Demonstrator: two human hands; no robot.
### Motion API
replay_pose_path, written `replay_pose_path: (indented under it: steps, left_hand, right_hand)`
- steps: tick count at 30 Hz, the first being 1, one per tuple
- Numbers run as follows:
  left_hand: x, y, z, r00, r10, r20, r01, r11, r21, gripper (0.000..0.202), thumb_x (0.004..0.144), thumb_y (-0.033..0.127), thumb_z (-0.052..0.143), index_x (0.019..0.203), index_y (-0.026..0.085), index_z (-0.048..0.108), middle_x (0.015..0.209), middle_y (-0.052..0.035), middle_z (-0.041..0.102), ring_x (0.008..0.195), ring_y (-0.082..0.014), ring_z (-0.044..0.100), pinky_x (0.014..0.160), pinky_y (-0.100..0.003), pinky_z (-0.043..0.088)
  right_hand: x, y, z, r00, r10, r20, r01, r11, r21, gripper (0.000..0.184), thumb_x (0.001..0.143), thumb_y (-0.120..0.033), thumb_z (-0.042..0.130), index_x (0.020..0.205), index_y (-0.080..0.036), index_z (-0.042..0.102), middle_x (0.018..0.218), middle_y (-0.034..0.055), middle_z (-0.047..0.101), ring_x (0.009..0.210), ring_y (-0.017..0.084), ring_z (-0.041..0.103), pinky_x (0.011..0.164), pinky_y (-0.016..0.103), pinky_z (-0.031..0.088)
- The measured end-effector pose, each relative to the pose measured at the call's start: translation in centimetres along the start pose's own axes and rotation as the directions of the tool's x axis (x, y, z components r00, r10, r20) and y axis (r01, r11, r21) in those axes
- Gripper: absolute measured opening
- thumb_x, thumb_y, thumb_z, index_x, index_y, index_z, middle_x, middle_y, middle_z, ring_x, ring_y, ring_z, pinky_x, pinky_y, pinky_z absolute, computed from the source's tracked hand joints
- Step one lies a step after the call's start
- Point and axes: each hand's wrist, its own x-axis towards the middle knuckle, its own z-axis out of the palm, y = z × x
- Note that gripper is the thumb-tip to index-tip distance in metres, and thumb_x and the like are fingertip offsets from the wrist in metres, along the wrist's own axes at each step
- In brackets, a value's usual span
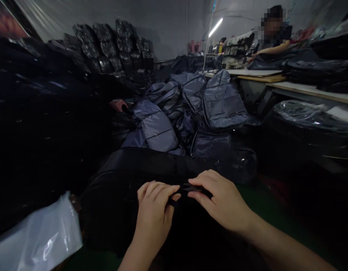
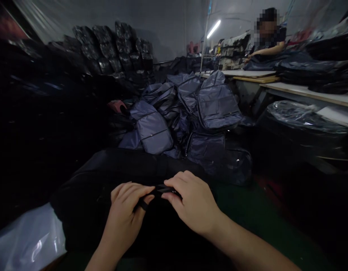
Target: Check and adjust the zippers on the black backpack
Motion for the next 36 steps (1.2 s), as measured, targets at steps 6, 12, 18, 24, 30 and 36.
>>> replay_pose_path:
  steps: [6,12,18,24,30,36]
  left_hand:
    - [-0.2,-0.2,-0.1,0.999,0.040,0.012,-0.040,0.999,-0.015,0.025,0.083,0.010,0.051,0.100,0.026,0.059,0.090,0.0007,0.066,0.092,-0.0176,0.055,0.094,-0.042,0.028]
    - [-0.2,-0.4,-0.2,0.999,0.030,0.018,-0.030,0.999,-0.018,0.019,0.086,0.015,0.051,0.100,0.025,0.058,0.092,0.0002,0.065,0.092,-0.0173,0.054,0.095,-0.042,0.028]
    - [-0.3,-1.0,-0.2,0.999,0.044,0.007,-0.044,0.999,0.030,0.022,0.086,0.016,0.051,0.105,0.025,0.057,0.095,-0.0020,0.064,0.095,-0.0182,0.053,0.096,-0.043,0.029]
    - [-1.2,-3.6,-0.9,0.996,0.040,-0.082,-0.029,0.991,0.127,0.021,0.085,0.019,0.051,0.105,0.024,0.058,0.094,-0.0049,0.060,0.097,-0.0216,0.053,0.089,-0.040,0.037]
    - [-2.7,-4.8,-5.3,0.974,-0.192,-0.121,0.197,0.980,0.032,0.017,0.090,0.029,0.041,0.084,0.023,0.056,0.085,-0.0012,0.061,0.076,-0.0144,0.058,0.067,-0.025,0.044]
    - [-3.0,-4.8,-7.5,0.979,-0.162,0.125,0.162,0.987,0.012,0.021,0.088,0.034,0.042,0.096,0.027,0.060,0.107,-0.0025,0.063,0.093,-0.0190,0.060,0.074,-0.026,0.049]
  right_hand:
    - [0.3,0.0,-0.3,0.998,-0.032,0.060,0.033,0.999,-0.008,0.016,0.084,-0.026,0.060,0.099,-0.024,0.065,0.090,0.0010,0.066,0.085,0.016,0.056,0.075,0.029,0.044]
    - [0.4,0.1,-0.2,1.000,0.025,0.017,-0.027,0.986,0.165,0.012,0.082,-0.026,0.063,0.093,-0.023,0.067,0.084,0.0003,0.065,0.082,0.015,0.058,0.074,0.027,0.045]
    - [0.2,1.6,-0.8,0.954,0.256,-0.159,-0.197,0.929,0.314,0.016,0.081,-0.031,0.062,0.094,-0.022,0.064,0.091,0.0025,0.065,0.084,0.017,0.061,0.075,0.029,0.048]
    - [-1.4,5.2,-1.7,0.875,0.435,-0.214,-0.326,0.854,0.404,0.034,0.078,-0.039,0.064,0.105,-0.018,0.059,0.092,0.0064,0.064,0.083,0.019,0.061,0.071,0.030,0.050]
    - [-2.6,6.7,-1.7,0.998,0.026,0.060,-0.038,0.976,0.214,0.045,0.070,-0.039,0.072,0.112,-0.025,0.061,0.109,0.0075,0.056,0.079,0.015,0.057,0.061,0.024,0.048]
    - [-2.4,5.9,-0.9,0.925,-0.214,0.314,0.190,0.976,0.106,0.043,0.079,-0.031,0.064,0.121,-0.029,0.057,0.100,0.0034,0.060,0.079,0.012,0.059,0.069,0.023,0.044]
